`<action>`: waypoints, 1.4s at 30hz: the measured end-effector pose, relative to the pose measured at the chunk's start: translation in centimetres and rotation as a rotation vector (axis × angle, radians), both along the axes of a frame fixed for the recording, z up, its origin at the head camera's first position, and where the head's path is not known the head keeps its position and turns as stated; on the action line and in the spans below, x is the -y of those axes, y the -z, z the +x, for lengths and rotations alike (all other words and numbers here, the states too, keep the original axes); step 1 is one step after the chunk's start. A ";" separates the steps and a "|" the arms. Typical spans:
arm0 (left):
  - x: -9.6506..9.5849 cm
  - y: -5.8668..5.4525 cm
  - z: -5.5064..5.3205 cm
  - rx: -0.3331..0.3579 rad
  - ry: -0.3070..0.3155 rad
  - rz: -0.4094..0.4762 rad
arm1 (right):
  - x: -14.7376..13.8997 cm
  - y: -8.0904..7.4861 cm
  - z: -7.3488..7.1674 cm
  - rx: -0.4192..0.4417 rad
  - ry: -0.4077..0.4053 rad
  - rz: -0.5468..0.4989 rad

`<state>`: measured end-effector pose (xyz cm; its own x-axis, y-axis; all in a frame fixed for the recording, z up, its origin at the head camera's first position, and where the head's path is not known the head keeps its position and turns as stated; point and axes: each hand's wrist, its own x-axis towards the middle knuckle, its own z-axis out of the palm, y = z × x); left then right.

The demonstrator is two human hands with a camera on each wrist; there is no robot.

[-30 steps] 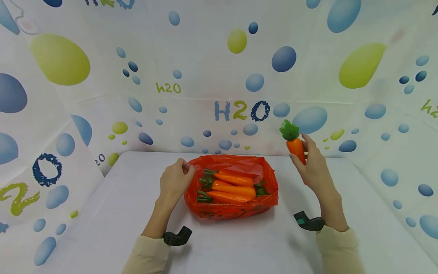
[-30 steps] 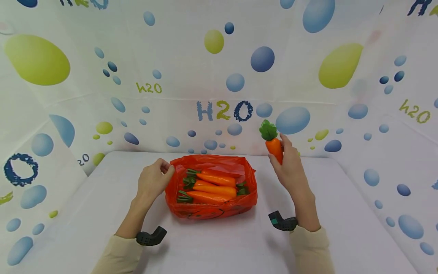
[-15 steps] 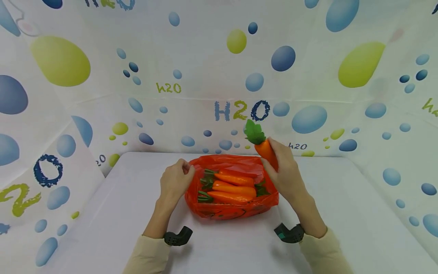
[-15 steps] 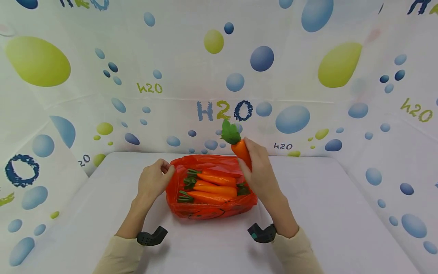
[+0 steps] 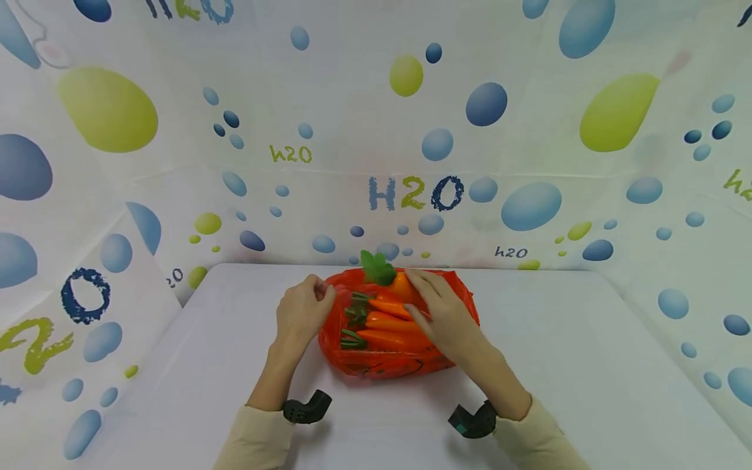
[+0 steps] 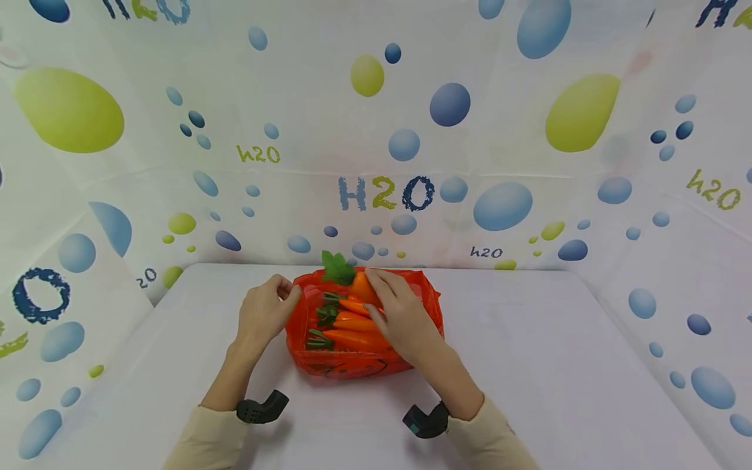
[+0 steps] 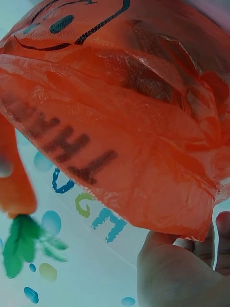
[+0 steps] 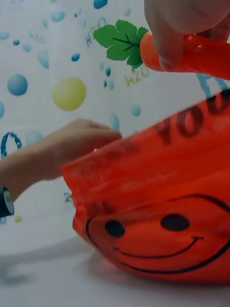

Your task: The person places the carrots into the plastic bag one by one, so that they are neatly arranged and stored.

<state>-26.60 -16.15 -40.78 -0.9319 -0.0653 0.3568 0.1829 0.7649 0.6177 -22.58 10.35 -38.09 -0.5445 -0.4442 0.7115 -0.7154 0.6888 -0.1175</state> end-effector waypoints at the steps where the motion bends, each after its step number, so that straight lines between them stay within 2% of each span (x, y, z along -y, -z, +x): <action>1: 0.0 0.0 0.0 -0.001 0.000 0.000 | 0.2 0.2 0.0 0.021 0.010 0.026; 6: 0.0 0.0 0.0 -0.006 -0.006 0.000 | 0.8 1.0 0.0 0.166 0.054 0.143; 12: 0.1 0.0 0.1 -0.012 -0.006 0.001 | 1.3 1.9 -0.1 0.319 0.036 0.204; 17: 0.2 0.0 0.1 -0.015 0.003 0.004 | 1.5 2.6 -0.1 0.361 0.027 0.208; 24: 0.3 0.2 0.2 -0.019 0.012 0.004 | 1.8 3.0 0.0 0.424 0.119 0.265; 32: 0.4 0.3 0.0 -0.020 0.020 -0.008 | 2.1 3.0 0.3 0.525 0.167 0.296; 42: 0.6 0.6 -0.1 -0.012 0.026 -0.024 | 2.1 2.8 0.6 0.494 0.170 0.298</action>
<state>-26.70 -16.78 -41.35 -0.9289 -0.0326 0.3688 0.2099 0.7741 0.5972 -21.97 8.23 -40.92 -0.8597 -0.4635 0.2145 -0.5024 0.8431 -0.1920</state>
